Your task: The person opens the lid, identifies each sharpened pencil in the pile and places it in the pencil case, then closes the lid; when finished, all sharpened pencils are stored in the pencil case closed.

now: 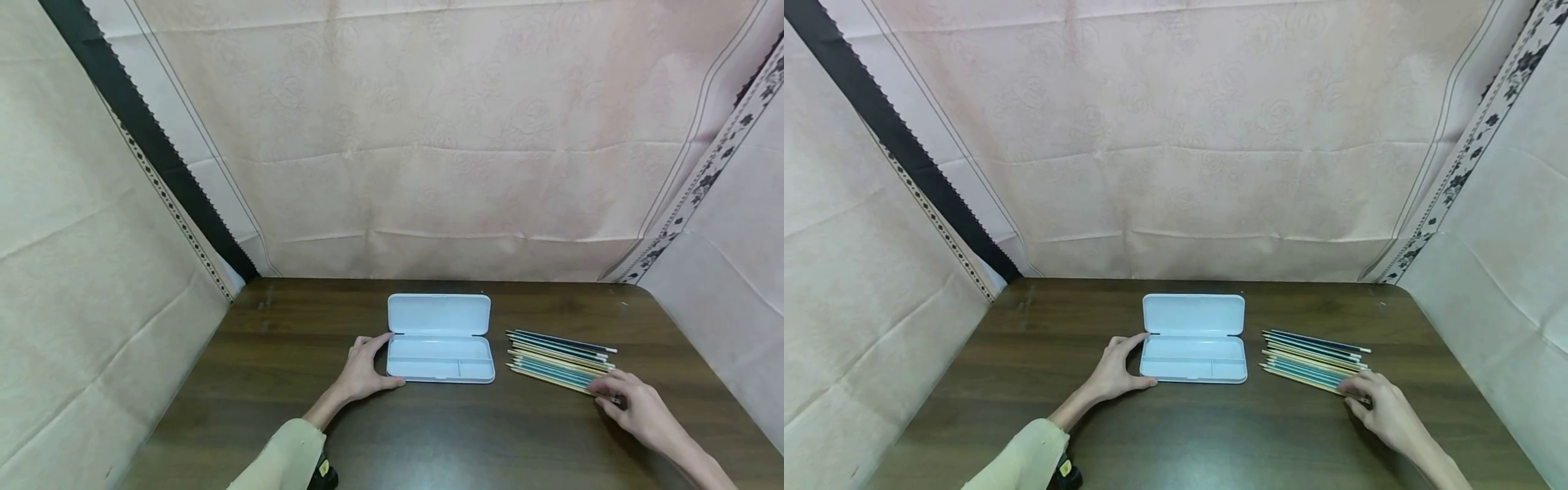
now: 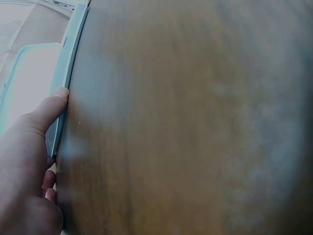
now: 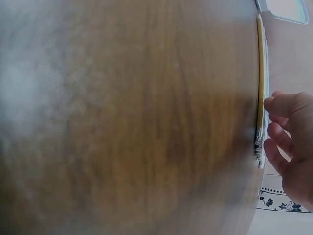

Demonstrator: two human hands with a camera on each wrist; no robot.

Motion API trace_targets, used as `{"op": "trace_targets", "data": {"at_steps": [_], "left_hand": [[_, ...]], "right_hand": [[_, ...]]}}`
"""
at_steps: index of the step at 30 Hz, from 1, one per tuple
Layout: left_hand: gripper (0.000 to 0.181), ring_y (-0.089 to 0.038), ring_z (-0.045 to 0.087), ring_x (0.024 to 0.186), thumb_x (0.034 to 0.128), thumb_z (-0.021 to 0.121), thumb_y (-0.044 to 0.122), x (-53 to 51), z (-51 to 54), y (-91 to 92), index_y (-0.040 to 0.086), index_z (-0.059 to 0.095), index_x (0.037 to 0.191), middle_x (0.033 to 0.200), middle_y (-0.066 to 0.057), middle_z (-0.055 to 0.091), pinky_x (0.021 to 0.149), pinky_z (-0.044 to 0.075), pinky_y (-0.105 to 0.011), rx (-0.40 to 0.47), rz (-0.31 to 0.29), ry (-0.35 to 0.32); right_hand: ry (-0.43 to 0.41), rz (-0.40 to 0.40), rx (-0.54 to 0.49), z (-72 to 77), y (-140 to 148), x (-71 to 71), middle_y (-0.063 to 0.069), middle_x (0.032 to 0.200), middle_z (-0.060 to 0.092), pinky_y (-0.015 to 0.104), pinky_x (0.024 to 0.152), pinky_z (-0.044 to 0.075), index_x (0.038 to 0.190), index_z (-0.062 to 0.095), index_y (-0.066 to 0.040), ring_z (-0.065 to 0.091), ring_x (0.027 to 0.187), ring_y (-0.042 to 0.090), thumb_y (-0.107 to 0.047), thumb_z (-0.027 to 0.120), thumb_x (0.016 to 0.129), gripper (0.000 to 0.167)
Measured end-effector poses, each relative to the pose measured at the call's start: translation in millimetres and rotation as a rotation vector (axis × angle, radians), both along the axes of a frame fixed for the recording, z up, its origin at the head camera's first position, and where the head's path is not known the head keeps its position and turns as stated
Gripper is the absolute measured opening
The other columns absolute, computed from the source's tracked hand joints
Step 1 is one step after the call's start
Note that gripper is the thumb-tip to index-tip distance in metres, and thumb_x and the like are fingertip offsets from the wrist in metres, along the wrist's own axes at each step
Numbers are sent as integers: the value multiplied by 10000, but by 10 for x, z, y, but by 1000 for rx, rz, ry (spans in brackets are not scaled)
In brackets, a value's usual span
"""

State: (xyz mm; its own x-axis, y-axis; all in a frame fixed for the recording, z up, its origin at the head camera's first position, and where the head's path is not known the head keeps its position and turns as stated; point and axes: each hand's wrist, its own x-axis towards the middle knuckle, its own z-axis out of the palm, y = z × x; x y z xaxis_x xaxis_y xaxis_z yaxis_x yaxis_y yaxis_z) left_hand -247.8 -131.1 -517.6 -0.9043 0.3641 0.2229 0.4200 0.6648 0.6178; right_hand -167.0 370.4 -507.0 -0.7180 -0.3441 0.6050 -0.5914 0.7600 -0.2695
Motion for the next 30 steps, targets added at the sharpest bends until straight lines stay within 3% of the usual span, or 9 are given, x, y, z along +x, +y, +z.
{"op": "trace_targets", "data": {"at_steps": [3,5,8,11,19,26,30], "left_hand": [[899,-264,416,1162,738,874,454,5,-1,2,108,492,1475,1384,-99,562,923,381,-495,-1,-3,0],[898,-268,417,1163,738,875,448,8,-3,3,105,492,1474,1387,-104,560,923,380,-497,0,-5,2],[898,-270,416,1163,739,875,446,9,-6,3,105,491,1476,1386,-108,558,920,381,-495,0,-7,2],[897,-269,415,1160,737,875,447,5,-5,2,108,493,1475,1381,-109,563,919,379,-497,1,-5,6],[897,-265,414,1158,737,876,447,9,0,-3,114,493,1476,1377,-105,562,916,379,-496,1,0,0],[898,-268,413,1168,736,876,450,12,1,1,114,494,1476,1378,-103,568,921,378,-507,4,1,3],[900,-266,412,1173,740,872,456,12,-5,4,120,488,1481,1388,-98,559,920,382,-503,-2,5,-4]], "right_hand": [[12,-1,1,-24,-2,-5,-95,873,654,138,674,409,875,730,-189,579,778,69,131,860,556,470],[23,-1,-7,-48,-2,-11,-81,873,661,112,797,401,869,730,-188,591,888,67,137,857,540,479],[30,-8,-11,-81,0,-11,-63,876,669,84,968,290,862,730,-190,575,1026,109,141,850,529,485],[29,-10,-8,-103,5,-17,-48,880,669,91,1037,207,858,730,-192,567,1074,150,148,845,533,484],[65,9,37,-86,-19,-56,-49,853,667,98,1050,199,825,720,-178,607,927,391,156,846,521,469],[65,24,55,-70,-32,-60,-63,849,655,109,1061,194,828,711,-179,624,828,255,167,841,531,474],[74,25,65,-64,-35,-60,-77,849,648,103,940,333,828,711,-178,614,799,180,164,845,528,474]]}}
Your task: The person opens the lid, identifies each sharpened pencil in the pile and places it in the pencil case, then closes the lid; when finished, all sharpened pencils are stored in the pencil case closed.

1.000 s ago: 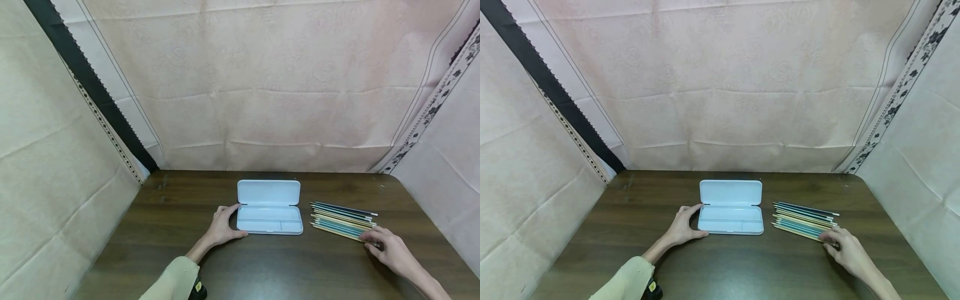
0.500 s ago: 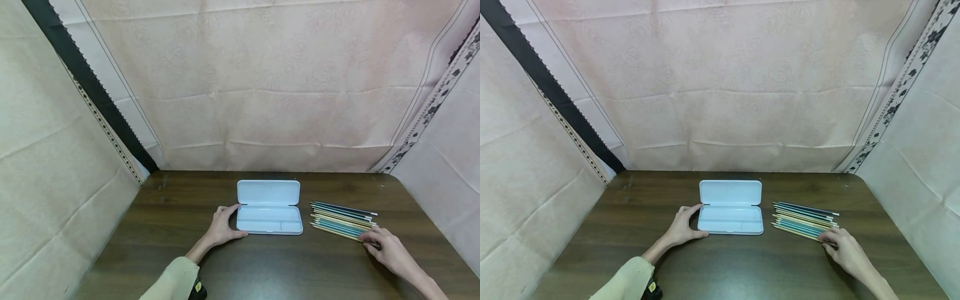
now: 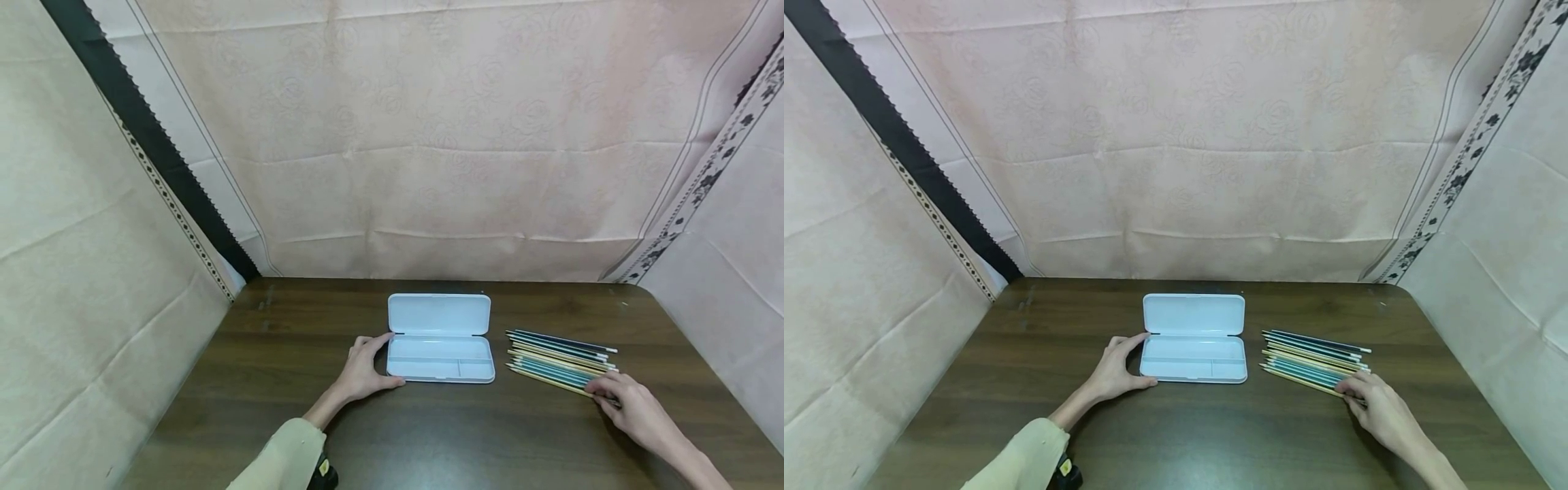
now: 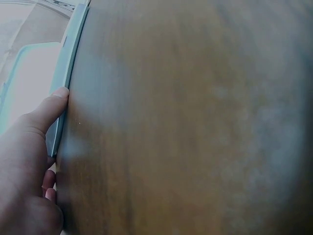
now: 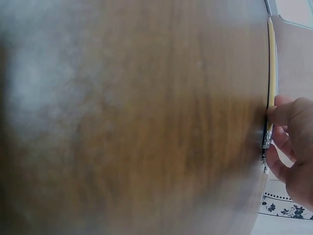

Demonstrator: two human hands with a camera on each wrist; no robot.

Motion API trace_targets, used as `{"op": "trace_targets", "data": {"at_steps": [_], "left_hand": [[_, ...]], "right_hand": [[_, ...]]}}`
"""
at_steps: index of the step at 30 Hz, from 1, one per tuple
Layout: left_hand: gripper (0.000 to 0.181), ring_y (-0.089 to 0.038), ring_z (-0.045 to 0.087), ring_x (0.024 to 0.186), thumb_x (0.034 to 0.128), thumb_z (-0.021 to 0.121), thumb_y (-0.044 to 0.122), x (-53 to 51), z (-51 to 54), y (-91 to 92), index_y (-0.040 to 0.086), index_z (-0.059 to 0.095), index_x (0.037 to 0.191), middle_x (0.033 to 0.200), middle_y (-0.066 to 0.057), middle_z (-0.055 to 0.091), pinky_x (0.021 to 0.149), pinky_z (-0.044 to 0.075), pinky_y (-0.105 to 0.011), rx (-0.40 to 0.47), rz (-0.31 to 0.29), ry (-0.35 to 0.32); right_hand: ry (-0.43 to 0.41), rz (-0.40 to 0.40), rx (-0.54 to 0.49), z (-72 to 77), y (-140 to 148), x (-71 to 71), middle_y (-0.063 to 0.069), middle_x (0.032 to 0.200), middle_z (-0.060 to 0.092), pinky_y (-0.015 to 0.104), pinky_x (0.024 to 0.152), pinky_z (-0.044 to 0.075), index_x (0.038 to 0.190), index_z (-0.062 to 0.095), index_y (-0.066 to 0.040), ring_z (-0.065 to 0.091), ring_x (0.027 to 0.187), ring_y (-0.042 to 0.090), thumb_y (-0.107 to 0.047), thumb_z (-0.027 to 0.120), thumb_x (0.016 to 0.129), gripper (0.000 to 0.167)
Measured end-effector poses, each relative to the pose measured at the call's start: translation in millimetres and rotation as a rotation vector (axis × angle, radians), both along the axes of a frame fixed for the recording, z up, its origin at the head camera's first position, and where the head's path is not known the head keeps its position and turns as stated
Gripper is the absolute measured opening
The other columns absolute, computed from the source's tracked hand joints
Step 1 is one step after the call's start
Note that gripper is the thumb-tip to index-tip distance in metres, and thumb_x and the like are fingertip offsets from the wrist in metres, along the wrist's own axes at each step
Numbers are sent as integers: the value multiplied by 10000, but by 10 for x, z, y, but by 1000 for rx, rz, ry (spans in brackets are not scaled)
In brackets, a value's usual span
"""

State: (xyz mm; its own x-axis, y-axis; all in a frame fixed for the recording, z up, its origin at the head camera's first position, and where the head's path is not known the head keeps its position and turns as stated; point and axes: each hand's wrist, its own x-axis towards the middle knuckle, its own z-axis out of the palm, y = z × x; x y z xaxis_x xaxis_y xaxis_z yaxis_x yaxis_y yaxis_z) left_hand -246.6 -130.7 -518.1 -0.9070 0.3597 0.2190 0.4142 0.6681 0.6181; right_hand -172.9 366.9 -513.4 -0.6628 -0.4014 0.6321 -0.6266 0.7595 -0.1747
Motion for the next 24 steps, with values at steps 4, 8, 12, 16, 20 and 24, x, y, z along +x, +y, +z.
{"op": "trace_targets", "data": {"at_steps": [4,8,12,16,20,24], "left_hand": [[901,-271,407,1181,740,873,453,6,7,2,131,485,1485,1396,-100,551,923,385,-503,2,8,-16],[900,-272,406,1179,741,872,455,8,14,3,132,484,1486,1396,-100,551,922,385,-503,3,9,-23],[898,-272,407,1181,745,870,454,7,16,2,130,482,1487,1398,-99,548,922,387,-502,2,5,-24],[899,-274,408,1185,745,872,453,6,16,1,129,482,1487,1397,-97,548,924,387,-504,3,3,-23],[898,-273,410,1183,743,873,453,5,17,2,129,485,1485,1392,-96,552,925,387,-501,3,2,-17],[900,-275,413,1178,740,877,450,4,13,1,121,488,1481,1389,-101,554,921,389,-501,4,1,-12]], "right_hand": [[-6,3,3,1,-2,7,-89,854,633,128,738,405,836,710,-182,595,775,122,167,852,534,483],[-13,18,-1,11,-6,7,-79,854,629,147,675,417,852,714,-177,587,769,100,169,854,553,478],[-24,44,-17,31,-29,-8,-56,857,631,150,664,422,873,720,-164,575,758,77,137,845,628,408],[-33,62,-31,64,-76,-29,-45,868,629,153,648,429,882,721,-155,571,754,63,118,833,671,363],[-29,73,-38,102,-128,-59,-47,866,629,149,648,432,883,724,-151,578,754,64,92,822,707,316],[-24,106,-40,144,-190,-109,-33,858,639,152,674,441,887,727,-134,598,766,92,-2,789,829,157]]}}
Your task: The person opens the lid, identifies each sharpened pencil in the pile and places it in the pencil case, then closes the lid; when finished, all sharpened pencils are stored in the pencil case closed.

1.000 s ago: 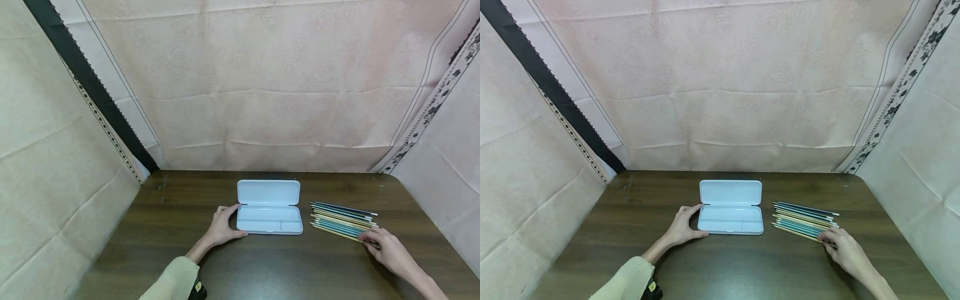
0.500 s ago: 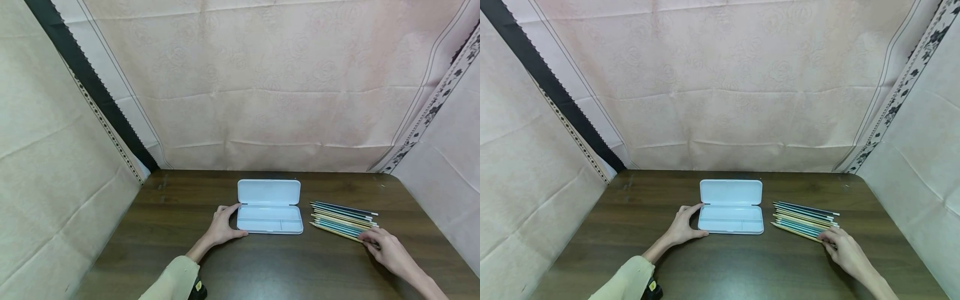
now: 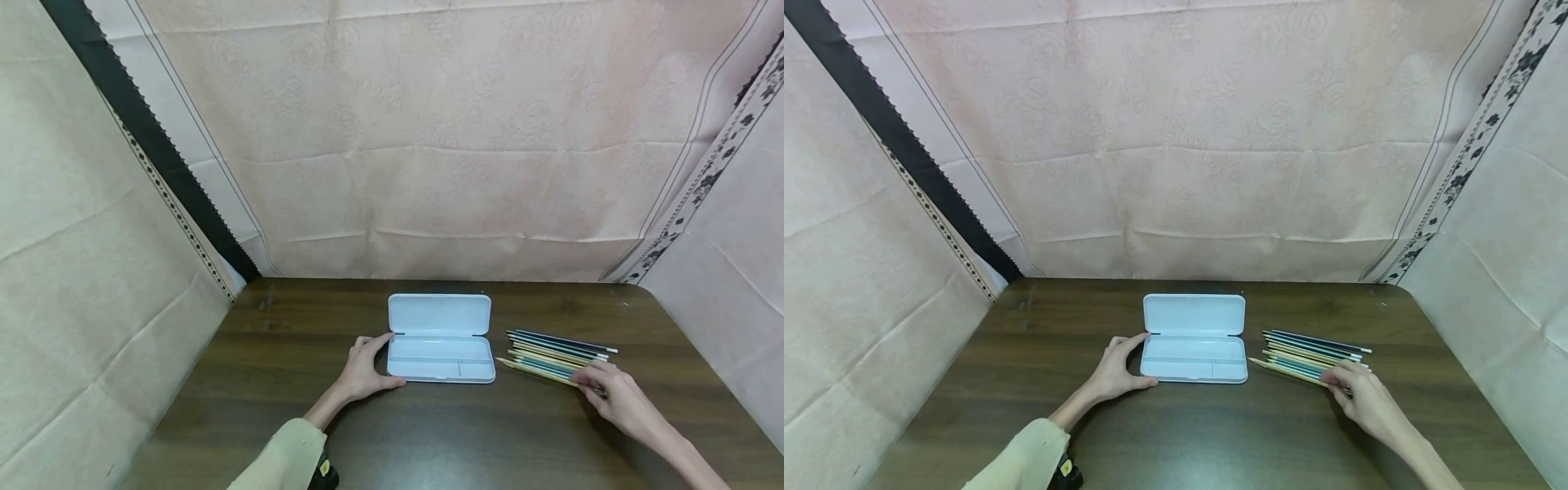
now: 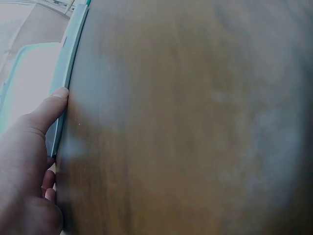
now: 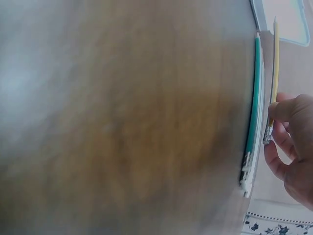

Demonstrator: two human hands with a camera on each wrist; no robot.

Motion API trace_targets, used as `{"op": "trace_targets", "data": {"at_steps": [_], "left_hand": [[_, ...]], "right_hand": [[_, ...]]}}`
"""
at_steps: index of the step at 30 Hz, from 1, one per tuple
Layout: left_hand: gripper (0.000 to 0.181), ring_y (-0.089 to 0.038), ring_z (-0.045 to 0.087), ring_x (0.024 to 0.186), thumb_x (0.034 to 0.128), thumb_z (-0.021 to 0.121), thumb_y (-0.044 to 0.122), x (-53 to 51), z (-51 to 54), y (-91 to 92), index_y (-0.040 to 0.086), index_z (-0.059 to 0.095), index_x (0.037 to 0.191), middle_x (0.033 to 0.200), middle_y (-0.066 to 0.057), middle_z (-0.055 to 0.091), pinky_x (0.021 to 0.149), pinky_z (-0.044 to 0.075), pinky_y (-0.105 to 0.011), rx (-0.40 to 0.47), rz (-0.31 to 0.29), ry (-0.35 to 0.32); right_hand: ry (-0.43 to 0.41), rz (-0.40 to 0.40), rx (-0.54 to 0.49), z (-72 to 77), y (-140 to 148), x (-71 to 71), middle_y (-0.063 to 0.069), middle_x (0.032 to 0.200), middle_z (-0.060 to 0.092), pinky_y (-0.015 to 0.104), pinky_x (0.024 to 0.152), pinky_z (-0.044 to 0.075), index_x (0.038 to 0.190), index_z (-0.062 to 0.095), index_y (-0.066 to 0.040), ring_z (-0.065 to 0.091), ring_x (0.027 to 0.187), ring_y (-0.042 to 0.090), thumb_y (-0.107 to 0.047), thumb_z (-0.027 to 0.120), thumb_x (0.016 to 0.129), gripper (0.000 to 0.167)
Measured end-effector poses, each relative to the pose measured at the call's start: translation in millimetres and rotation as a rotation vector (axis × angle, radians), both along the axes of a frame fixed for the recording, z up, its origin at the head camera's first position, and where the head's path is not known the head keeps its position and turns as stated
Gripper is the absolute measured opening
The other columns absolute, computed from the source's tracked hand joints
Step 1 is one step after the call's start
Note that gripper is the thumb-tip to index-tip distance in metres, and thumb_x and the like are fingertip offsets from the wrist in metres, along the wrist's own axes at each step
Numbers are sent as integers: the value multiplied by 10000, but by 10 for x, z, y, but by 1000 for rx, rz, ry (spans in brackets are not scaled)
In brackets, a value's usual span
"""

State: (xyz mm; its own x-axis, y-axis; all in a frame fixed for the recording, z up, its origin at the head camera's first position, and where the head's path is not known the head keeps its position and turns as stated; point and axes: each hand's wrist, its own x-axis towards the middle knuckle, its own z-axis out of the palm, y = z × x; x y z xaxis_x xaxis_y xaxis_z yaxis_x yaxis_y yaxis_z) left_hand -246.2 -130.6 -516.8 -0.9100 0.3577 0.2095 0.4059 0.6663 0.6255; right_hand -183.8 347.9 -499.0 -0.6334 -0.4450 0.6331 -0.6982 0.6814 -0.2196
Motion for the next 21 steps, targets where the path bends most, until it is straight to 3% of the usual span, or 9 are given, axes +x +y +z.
{"op": "trace_targets", "data": {"at_steps": [4,6,8,10,13,15,21], "left_hand": [[903,-275,415,1173,738,878,449,-3,-9,-1,111,489,1479,1386,-101,559,920,387,-503,-2,0,4],[899,-275,416,1172,738,879,447,0,-10,1,113,491,1478,1384,-101,562,921,387,-504,-1,-1,4],[896,-276,416,1174,740,878,443,1,-11,2,117,491,1478,1388,-98,562,925,385,-504,-2,-3,7],[894,-278,415,1177,742,876,441,4,-5,3,119,489,1480,1392,-92,557,930,380,-505,1,-5,7],[892,-282,414,1182,744,873,440,5,2,7,120,487,1482,1398,-84,548,937,373,-507,0,-9,10],[895,-283,415,1182,744,872,443,7,8,7,115,486,1482,1398,-82,544,937,373,-509,0,-9,9],[900,-276,417,1173,743,871,452,4,6,2,111,486,1481,1398,-77,545,932,377,-506,-2,-7,10]], "right_hand": [[7,22,3,38,-108,-63,-45,869,647,155,698,449,886,725,-126,616,779,109,125,804,689,329],[6,38,5,54,-164,-96,-36,869,647,160,703,451,889,723,-117,617,779,110,125,794,695,318],[2,54,3,66,-218,-130,-21,870,646,158,698,447,890,720,-109,610,780,105,48,778,796,192],[1,64,5,82,-277,-167,-22,869,642,161,688,443,893,721,-107,600,775,97,36,768,814,169],[-1,63,10,107,-378,-219,-45,869,635,154,676,431,889,726,-115,584,765,78,98,787,760,256],[-8,58,15,126,-454,-254,-66,875,632,165,673,433,895,733,-124,582,764,75,176,798,657,388],[-101,45,38,174,-660,-334,-62,915,639,306,666,515,934,750,-120,595,809,92,177,797,693,386]]}}
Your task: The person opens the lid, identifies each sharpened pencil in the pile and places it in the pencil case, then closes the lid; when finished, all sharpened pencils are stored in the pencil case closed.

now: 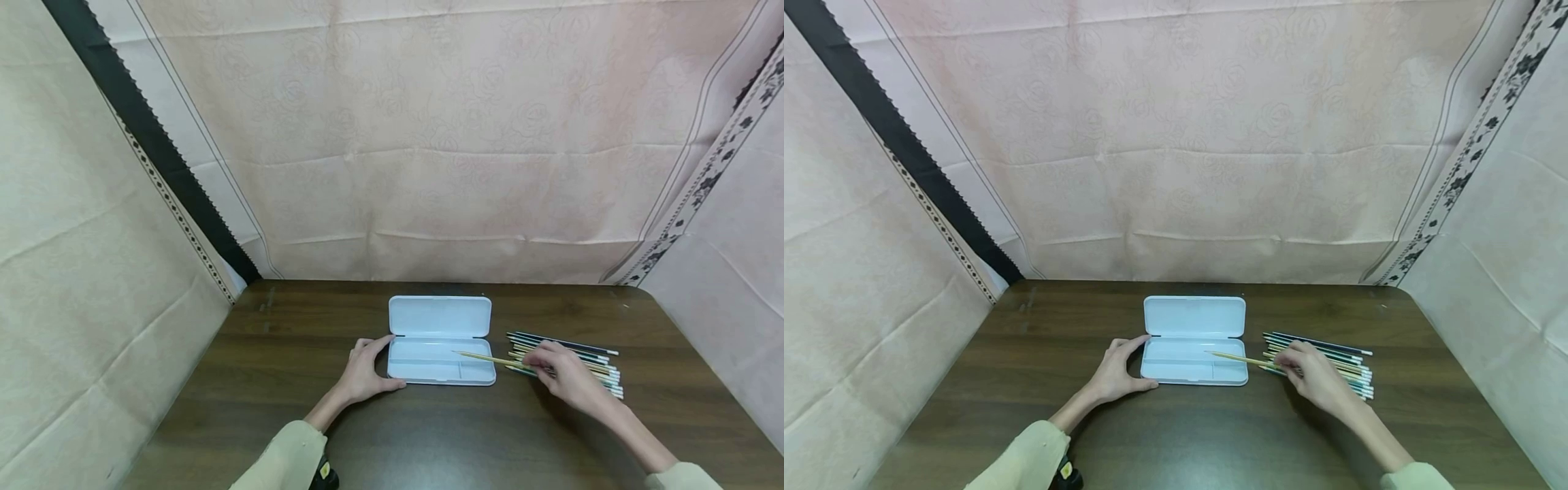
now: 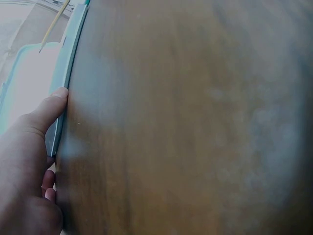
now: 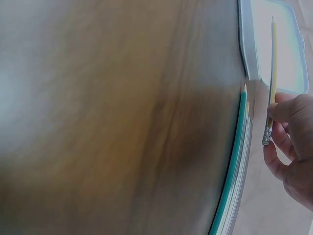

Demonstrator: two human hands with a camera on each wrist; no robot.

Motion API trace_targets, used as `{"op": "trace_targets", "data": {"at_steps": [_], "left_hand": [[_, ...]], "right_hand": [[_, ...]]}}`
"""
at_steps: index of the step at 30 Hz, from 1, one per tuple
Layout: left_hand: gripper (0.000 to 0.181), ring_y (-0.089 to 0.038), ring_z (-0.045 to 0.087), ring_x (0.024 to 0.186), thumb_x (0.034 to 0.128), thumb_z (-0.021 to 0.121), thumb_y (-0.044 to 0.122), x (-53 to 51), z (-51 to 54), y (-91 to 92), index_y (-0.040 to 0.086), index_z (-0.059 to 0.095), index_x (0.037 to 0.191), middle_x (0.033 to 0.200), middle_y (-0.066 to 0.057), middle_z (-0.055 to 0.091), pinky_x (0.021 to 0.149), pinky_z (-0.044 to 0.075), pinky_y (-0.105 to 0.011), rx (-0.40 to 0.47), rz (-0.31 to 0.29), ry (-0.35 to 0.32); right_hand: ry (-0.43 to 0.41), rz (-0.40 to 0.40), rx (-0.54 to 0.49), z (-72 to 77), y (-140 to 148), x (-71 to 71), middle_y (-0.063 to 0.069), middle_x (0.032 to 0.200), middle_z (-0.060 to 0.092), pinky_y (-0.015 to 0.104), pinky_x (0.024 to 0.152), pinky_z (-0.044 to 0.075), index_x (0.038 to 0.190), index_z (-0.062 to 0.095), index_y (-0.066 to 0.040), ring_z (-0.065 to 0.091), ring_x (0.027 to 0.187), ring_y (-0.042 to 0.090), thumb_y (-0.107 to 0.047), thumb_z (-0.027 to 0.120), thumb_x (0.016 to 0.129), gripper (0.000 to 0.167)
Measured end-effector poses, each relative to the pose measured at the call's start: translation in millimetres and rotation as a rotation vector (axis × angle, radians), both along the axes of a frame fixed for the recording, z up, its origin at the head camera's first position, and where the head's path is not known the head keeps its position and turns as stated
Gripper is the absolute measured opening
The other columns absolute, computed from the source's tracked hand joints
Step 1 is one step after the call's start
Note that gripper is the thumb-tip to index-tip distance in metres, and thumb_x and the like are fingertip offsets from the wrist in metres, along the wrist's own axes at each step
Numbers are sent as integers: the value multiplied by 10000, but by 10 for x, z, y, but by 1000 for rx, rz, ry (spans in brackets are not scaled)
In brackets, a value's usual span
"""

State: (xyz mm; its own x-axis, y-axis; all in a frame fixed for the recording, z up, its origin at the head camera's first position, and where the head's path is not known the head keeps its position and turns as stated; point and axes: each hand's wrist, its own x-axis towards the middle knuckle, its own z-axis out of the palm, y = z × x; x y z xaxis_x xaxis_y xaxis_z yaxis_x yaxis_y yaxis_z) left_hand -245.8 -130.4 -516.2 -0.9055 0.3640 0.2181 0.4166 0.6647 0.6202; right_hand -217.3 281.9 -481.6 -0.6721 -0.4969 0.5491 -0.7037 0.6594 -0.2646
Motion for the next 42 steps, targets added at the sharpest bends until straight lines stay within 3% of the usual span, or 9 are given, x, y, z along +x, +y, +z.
{"op": "trace_targets", "data": {"at_steps": [7,14,34,42], "left_hand": [[896,-274,416,1177,739,873,449,-2,-10,1,121,489,1480,1395,-67,546,936,379,-506,-1,3,4],[898,-264,417,1167,736,875,449,-8,-17,0,121,492,1479,1391,-75,556,934,373,-499,-3,2,11],[903,-267,409,1183,742,871,460,-14,-13,-15,127,483,1486,1407,-54,541,939,369,-500,-7,5,-2],[897,-267,406,1179,745,867,464,5,-11,-8,130,485,1485,1393,-51,539,932,379,-498,3,4,-10]], "right_hand": [[-48,28,17,13,-220,-103,-37,884,614,286,645,516,917,740,-97,556,766,82,163,800,705,341],[-164,3,52,44,-397,-157,-65,903,601,282,688,525,965,750,-126,544,789,77,104,805,762,312],[-167,84,99,39,-806,-374,15,934,632,350,749,540,954,748,-102,570,833,159,73,771,819,222],[-188,123,91,35,-873,-426,12,911,647,325,738,546,932,759,-100,578,812,143,76,780,812,213]]}}
